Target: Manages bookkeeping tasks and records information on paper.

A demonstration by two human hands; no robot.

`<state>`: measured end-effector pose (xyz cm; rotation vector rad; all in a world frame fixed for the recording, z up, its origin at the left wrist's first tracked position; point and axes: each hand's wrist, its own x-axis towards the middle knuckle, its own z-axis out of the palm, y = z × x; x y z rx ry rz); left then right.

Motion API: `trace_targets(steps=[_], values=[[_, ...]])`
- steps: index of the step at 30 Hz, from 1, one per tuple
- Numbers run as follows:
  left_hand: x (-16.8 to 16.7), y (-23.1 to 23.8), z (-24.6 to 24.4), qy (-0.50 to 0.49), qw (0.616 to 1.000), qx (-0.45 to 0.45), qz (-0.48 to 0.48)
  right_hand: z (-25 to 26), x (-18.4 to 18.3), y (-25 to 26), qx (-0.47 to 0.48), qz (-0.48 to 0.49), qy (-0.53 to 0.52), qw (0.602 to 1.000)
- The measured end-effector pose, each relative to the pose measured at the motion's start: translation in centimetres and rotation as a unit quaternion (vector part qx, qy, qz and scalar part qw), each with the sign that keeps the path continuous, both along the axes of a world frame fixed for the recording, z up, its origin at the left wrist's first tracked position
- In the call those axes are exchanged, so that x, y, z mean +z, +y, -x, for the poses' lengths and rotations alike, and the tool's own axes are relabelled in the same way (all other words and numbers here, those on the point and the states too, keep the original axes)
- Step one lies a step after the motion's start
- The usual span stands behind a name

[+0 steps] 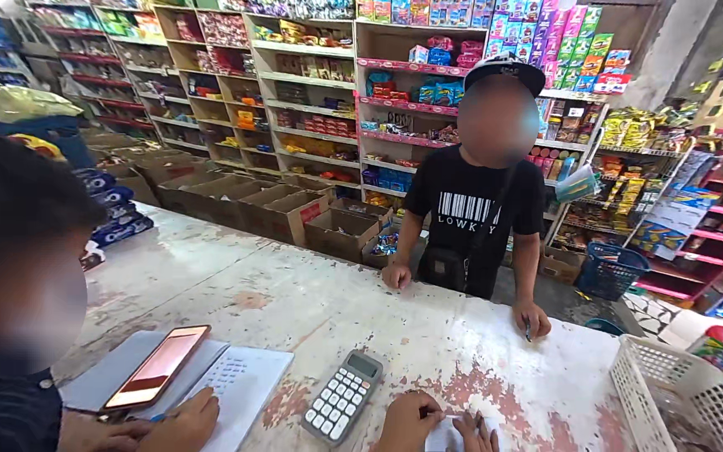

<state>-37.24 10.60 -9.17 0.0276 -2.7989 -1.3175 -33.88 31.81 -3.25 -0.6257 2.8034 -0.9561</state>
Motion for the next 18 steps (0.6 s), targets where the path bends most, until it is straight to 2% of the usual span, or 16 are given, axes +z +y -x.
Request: trace_targets(steps=[4, 7, 9, 12, 16, 18], values=[[-0.6, -0.8, 0.5, 0.016, 0.999, -0.007, -0.048, 3.1, -6.0, 1.0, -0.009, 0.018, 0.048, 0.999], [-0.5, -0.7, 0.7, -0.039, 0.998, -0.038, -0.016, 5.8, -11.6, 1.9, -0.046, 0.033, 0.108, 0.993], [-0.6, -0.5, 0.9, -0.054, 0.997, -0.056, 0.006, 6.6, -13.6, 2.4, -0.062, 0.035, 0.127, 0.989], [-0.5, -0.3, 1.2, -0.049, 0.996, -0.078, 0.002, 6.7, -13.9, 2.6, -0.065, 0.037, 0.145, 0.987], [-0.7, 0.4, 1.3, 0.032, 0.992, -0.078, -0.095, 6.7, -13.2, 2.6, -0.073, 0.054, 0.152, 0.984], [-0.9, 0.6, 1.3, 0.045, 0.990, -0.072, -0.113, 6.6, -13.0, 2.6, -0.074, 0.056, 0.150, 0.984]])
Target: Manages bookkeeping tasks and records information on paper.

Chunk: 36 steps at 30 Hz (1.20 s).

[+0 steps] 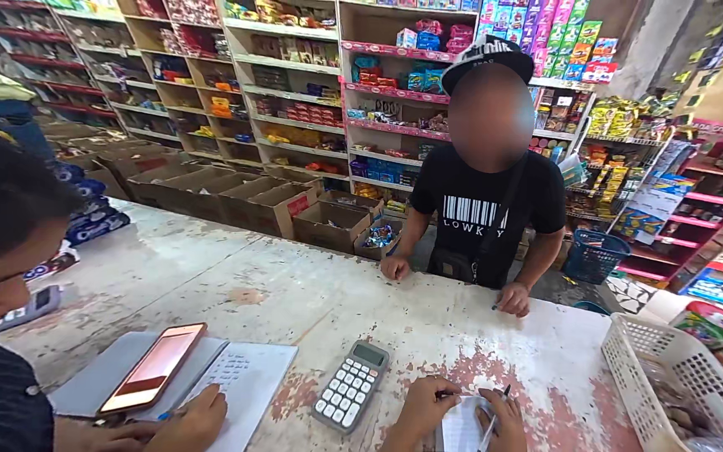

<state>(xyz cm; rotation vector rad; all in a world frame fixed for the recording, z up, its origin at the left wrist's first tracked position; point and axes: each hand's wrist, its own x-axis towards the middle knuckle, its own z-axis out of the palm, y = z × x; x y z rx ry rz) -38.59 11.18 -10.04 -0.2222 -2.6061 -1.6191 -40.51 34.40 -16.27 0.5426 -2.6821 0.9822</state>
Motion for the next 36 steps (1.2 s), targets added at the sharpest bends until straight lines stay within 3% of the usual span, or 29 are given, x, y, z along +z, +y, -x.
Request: trace_targets(steps=[13, 20, 27, 32, 34, 36], values=[[-0.3, -0.8, 0.5, -0.037, 0.996, -0.059, -0.063, -0.2, -0.5, -0.2, -0.019, 0.000, 0.005, 1.000], [0.7, -0.1, -0.3, 0.038, 0.987, -0.045, -0.152, -1.2, 0.7, 0.7, -0.121, 0.140, 0.039, 0.982], [1.7, 0.4, -0.9, 0.145, 0.967, -0.066, -0.200, -2.7, 2.4, 3.7, -0.167, 0.274, -0.038, 0.946], [1.8, 1.7, -1.2, 0.173, 0.950, -0.130, -0.224, -3.3, 5.8, 5.6, -0.048, 0.432, -0.185, 0.882], [1.8, 2.1, -1.3, 0.201, 0.942, -0.136, -0.232, -3.4, 7.0, 6.5, -0.012, 0.416, -0.232, 0.879], [1.9, 2.3, -1.3, 0.237, 0.933, -0.126, -0.242, -3.5, 7.2, 7.3, -0.041, 0.341, -0.257, 0.903]])
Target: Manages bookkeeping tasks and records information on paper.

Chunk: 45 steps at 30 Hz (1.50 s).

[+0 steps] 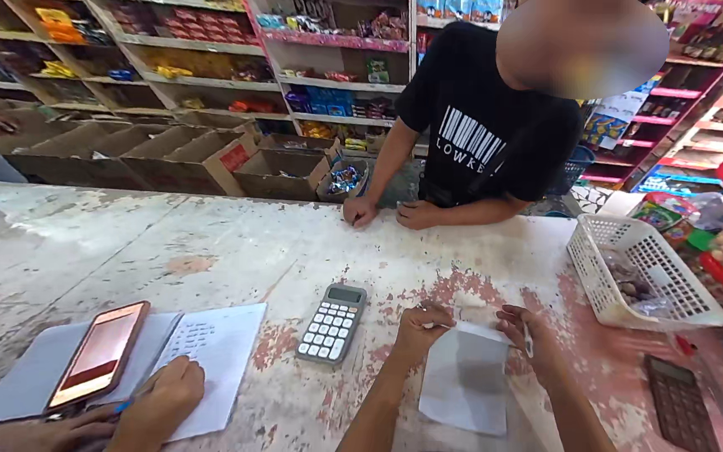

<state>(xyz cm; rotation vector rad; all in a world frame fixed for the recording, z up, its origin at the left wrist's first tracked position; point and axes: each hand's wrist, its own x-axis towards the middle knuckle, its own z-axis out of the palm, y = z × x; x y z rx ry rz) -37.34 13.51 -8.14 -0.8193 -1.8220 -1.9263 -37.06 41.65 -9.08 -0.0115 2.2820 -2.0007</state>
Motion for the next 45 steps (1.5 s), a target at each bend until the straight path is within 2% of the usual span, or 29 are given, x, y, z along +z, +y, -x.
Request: trace_targets(steps=[1, 3, 7, 9, 11, 14, 17, 20, 22, 24, 28, 32, 34, 37, 41, 45], values=[[0.1, 0.1, 0.1, 0.013, 1.000, 0.004, -0.007, -0.1, 0.0, 0.1, -0.015, -0.032, -0.023, 0.999], [0.7, 0.3, 0.4, 0.035, 0.999, 0.002, -0.013, -0.6, 0.6, 0.0, -0.037, -0.027, -0.086, 0.995], [1.2, 0.7, 0.5, 0.050, 0.999, -0.008, -0.012, -0.8, 1.0, 0.0, -0.026, 0.097, -0.138, 0.985], [1.2, 1.0, 0.6, 0.032, 0.999, 0.011, -0.011, -0.5, 1.6, 0.2, -0.008, 0.135, -0.097, 0.986], [2.0, 1.5, 0.5, -0.051, 0.998, 0.022, 0.002, 0.2, 2.2, 0.3, -0.012, 0.141, -0.032, 0.989], [3.1, 2.0, 0.6, -0.212, 0.976, 0.023, 0.048, 1.2, 2.2, 0.6, -0.047, 0.092, 0.074, 0.992], [2.9, 2.3, 0.6, -0.261, 0.958, 0.054, 0.103, 1.0, 1.8, 0.6, 0.000, 0.080, 0.198, 0.977], [1.5, 2.1, 0.7, -0.214, 0.967, 0.085, 0.105, -0.3, 0.2, 0.5, 0.117, -0.005, 0.268, 0.956], [1.8, 1.7, 0.7, -0.200, 0.964, 0.097, 0.145, -1.2, -2.3, 1.1, 0.127, -0.142, 0.268, 0.944], [2.5, 0.8, 1.0, -0.185, 0.953, 0.059, 0.234, -1.8, -4.6, 1.8, 0.111, -0.192, 0.250, 0.943], [2.9, -0.8, 1.2, -0.142, 0.935, 0.016, 0.325, -2.0, -5.1, 2.7, 0.142, -0.131, 0.254, 0.948], [3.1, -0.3, 1.1, -0.125, 0.923, 0.021, 0.363, -1.3, -4.4, 3.2, 0.167, -0.032, 0.245, 0.955], [3.1, 0.2, 1.1, -0.124, 0.919, 0.041, 0.371, -0.5, -3.7, 3.0, 0.150, -0.022, 0.242, 0.958], [3.2, 0.6, 1.3, -0.150, 0.910, 0.045, 0.383, 0.2, -3.3, 1.5, 0.105, -0.126, 0.240, 0.957], [3.5, 0.5, 1.5, -0.165, 0.896, 0.050, 0.410, 1.3, -4.5, 0.1, 0.058, -0.300, 0.258, 0.916], [3.0, 0.0, 1.8, -0.183, 0.880, 0.049, 0.436, 1.5, -4.5, -0.4, 0.040, -0.401, 0.222, 0.888]])
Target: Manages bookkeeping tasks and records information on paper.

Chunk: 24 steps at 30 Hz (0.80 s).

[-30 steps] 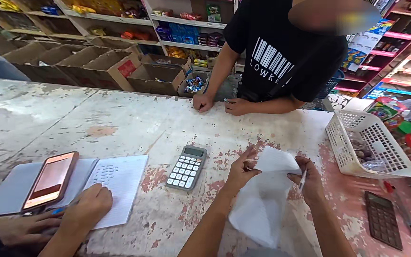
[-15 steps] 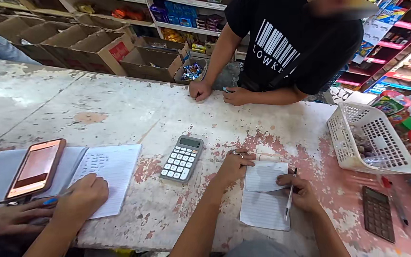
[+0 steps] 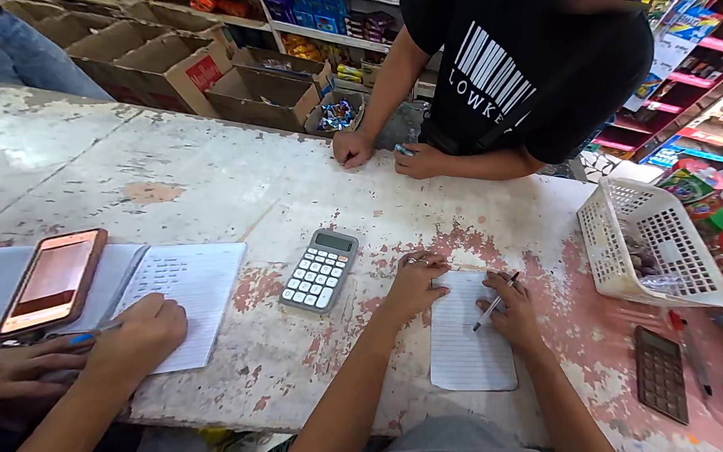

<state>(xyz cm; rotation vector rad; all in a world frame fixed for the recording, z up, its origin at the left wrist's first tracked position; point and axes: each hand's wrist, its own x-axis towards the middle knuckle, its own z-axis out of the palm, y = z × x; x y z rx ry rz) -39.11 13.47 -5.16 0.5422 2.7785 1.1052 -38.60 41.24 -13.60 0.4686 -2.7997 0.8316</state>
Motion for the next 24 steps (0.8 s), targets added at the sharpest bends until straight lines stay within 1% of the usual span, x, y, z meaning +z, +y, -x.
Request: trace_targets(steps=[2, 3, 4, 5, 6, 7, 8, 10, 11, 12, 13, 16, 19, 21, 24], values=[[-0.3, -0.4, 0.1, -0.022, 1.000, 0.000, 0.020, -0.1, 0.1, 0.2, -0.008, -0.019, 0.003, 1.000], [-0.4, -0.6, 0.1, -0.036, 0.999, -0.002, 0.032, -0.1, 0.1, 0.6, -0.014, -0.015, 0.002, 1.000], [-0.3, -0.8, 0.1, -0.049, 0.998, -0.005, 0.040, 0.0, 0.0, 1.3, -0.024, 0.010, 0.004, 1.000], [-0.2, -0.9, 0.0, -0.059, 0.997, -0.008, 0.044, 0.2, 0.0, 2.2, -0.041, 0.069, 0.014, 0.997], [-0.1, -1.0, 0.0, -0.068, 0.997, -0.013, 0.046, 0.4, 0.1, 3.2, -0.059, 0.156, 0.024, 0.986], [-0.1, -1.0, 0.1, -0.074, 0.996, -0.019, 0.050, 0.7, 0.4, 4.2, -0.067, 0.259, 0.020, 0.963], [0.0, -0.9, 0.1, -0.078, 0.995, -0.023, 0.054, 0.9, 1.0, 5.0, -0.072, 0.353, 0.000, 0.933], [0.0, -0.8, 0.1, -0.085, 0.994, -0.023, 0.064, 1.5, 2.9, 5.2, -0.094, 0.471, -0.085, 0.873], [0.1, -0.7, 0.1, -0.090, 0.993, -0.024, 0.072, 1.9, 3.6, 5.0, -0.095, 0.495, -0.123, 0.855], [0.2, -0.7, 0.1, -0.096, 0.992, -0.024, 0.079, 2.3, 4.1, 4.4, -0.094, 0.500, -0.142, 0.849], [0.3, -0.7, 0.1, -0.104, 0.991, -0.025, 0.086, 2.7, 4.2, 3.8, -0.090, 0.494, -0.148, 0.852], [0.2, -0.7, 0.0, -0.108, 0.989, -0.027, 0.094, 3.9, 3.6, 2.2, -0.053, 0.449, -0.146, 0.880], [0.1, -0.8, -0.2, -0.099, 0.992, -0.018, 0.072, 4.3, 3.4, 0.5, -0.045, 0.443, -0.079, 0.892], [0.1, -0.8, -0.1, -0.103, 0.992, -0.015, 0.064, 4.7, 3.2, 0.3, -0.075, 0.389, -0.026, 0.918], [0.0, -0.8, 0.0, -0.119, 0.991, -0.017, 0.065, 4.5, 2.7, 0.0, -0.087, 0.339, 0.008, 0.937]])
